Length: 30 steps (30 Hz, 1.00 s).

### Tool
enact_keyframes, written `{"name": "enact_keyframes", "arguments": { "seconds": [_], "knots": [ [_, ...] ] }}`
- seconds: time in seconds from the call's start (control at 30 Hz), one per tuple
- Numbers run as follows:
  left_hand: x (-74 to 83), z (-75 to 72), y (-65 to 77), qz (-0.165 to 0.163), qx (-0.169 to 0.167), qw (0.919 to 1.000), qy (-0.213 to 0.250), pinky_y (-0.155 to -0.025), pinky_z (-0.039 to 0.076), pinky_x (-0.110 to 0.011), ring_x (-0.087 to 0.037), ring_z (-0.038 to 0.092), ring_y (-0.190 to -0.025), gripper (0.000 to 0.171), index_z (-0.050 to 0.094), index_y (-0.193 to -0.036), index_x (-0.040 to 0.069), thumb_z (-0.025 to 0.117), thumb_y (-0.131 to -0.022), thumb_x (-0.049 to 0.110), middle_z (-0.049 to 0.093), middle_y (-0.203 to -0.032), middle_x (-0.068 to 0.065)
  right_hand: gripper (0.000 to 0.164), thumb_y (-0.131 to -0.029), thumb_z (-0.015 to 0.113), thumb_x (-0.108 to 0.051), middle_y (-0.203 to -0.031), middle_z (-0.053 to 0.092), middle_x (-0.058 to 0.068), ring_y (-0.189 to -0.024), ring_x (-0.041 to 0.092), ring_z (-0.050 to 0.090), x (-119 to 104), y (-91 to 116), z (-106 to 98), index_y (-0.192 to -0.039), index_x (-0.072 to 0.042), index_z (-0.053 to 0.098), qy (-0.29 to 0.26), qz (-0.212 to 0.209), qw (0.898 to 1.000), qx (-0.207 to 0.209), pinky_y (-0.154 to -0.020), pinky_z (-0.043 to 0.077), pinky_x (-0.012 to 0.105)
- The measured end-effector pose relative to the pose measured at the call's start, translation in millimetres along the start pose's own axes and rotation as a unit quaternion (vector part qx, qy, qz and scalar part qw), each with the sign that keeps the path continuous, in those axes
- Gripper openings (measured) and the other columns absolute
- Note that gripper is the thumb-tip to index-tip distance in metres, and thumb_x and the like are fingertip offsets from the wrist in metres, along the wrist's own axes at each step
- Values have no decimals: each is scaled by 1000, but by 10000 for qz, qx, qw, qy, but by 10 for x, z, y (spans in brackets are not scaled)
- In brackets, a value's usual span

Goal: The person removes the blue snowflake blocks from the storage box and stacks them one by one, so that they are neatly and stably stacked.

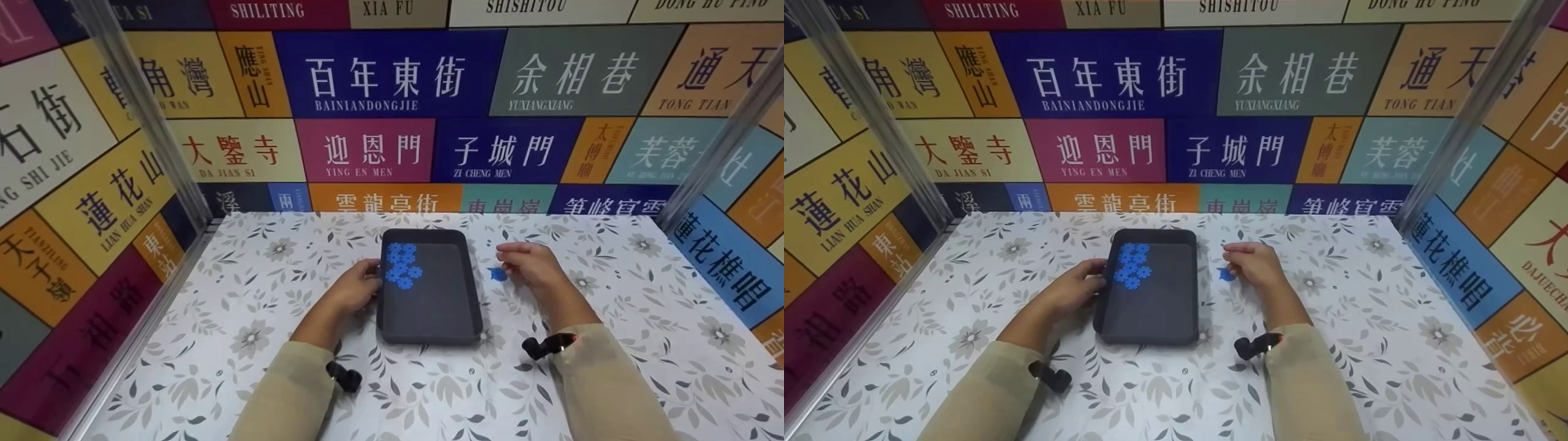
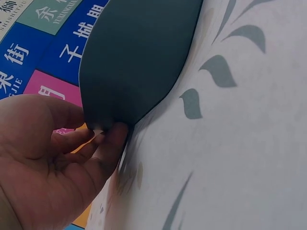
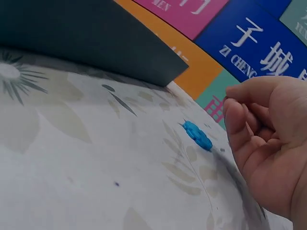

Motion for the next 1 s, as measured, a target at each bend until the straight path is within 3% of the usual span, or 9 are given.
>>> {"name": "enact_keyframes", "arguments": {
  "seconds": [0.07, 0.13, 0.23, 0.33, 0.43, 0.53, 0.87, 1.0],
  "knots": [
    [-5, 9, 0, 4, -33, 10000, 60, -105, 57, -45, -30, 67, -124, 54, 50, -158, 7, 54, -104, 14, 61, -151, -17, 12, -99, 74, -7, -84, 75, -6, -71, 8, 67, -57, 23, 90, -108, -9, 81, -128, -132, 9998, -101, -66, 58, 20],
    [-8, 14, -3, 38, -55, 9999, 102, -102, 58, -44, -30, 68, -121, 54, 50, -158, 6, 54, -105, 14, 61, -149, -17, 12, -100, 73, -7, -85, 74, -6, -72, 8, 67, -106, 47, 190, -101, -15, 82, -191, -166, 9995, -190, -67, 59, 21],
    [-14, 7, -3, 50, -32, 9999, 108, -98, 59, -42, -30, 68, -118, 54, 51, -157, 7, 54, -104, 14, 62, -148, -17, 10, -100, 74, -10, -87, 74, -5, -73, 9, 67, -183, 80, 346, -106, -12, 81, -132, -223, 9993, -258, -69, 60, 21],
    [-22, 2, -4, 48, -14, 9999, 124, -97, 59, -42, -30, 69, -117, 54, 51, -157, 7, 55, -104, 14, 62, -148, -17, 24, -98, 77, -13, -91, 76, -4, -75, 10, 69, -241, 103, 489, -120, -1, 76, -32, -293, 9991, -311, -71, 61, 22],
    [-20, 8, 3, 72, -50, 9996, 283, -101, 58, -43, -31, 67, -122, 54, 50, -157, 4, 54, -104, 12, 62, -148, -18, 37, -98, 77, -12, -95, 77, 0, -75, 11, 70, -276, 123, 619, -129, 7, 70, -55, -369, 9983, -454, -71, 62, 24],
    [-11, 19, 6, 135, -91, 9990, 418, -107, 57, -46, -32, 65, -128, 54, 49, -157, 1, 54, -103, 10, 61, -149, -20, 39, -99, 75, -11, -98, 77, 2, -75, 12, 69, -305, 147, 728, -132, 10, 68, -73, -443, 9970, -633, -71, 62, 24],
    [-26, 13, -6, 115, -109, 9995, 269, -109, 56, -48, -32, 65, -128, 55, 50, -157, 3, 55, -103, 12, 62, -149, -19, 20, -101, 73, -16, -93, 75, 0, -80, 13, 70, -446, 117, 1006, -118, -5, 78, 339, -540, 9954, -716, -76, 63, 28],
    [-38, 12, -7, 81, -141, 9993, 329, -106, 58, -47, -31, 65, -126, 54, 50, -157, 4, 55, -104, 12, 62, -149, -19, 19, -101, 74, -16, -95, 75, 4, -80, 14, 70, -473, 24, 1166, -115, -5, 78, 369, -461, 9944, -873, -78, 64, 31]
  ]
}}
Point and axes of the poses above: each hand's wrist, its own y-axis away from the middle knuckle, its own z-axis out of the palm, x = y × z, the point moved 8 cm from there along -y, towards the middle knuckle
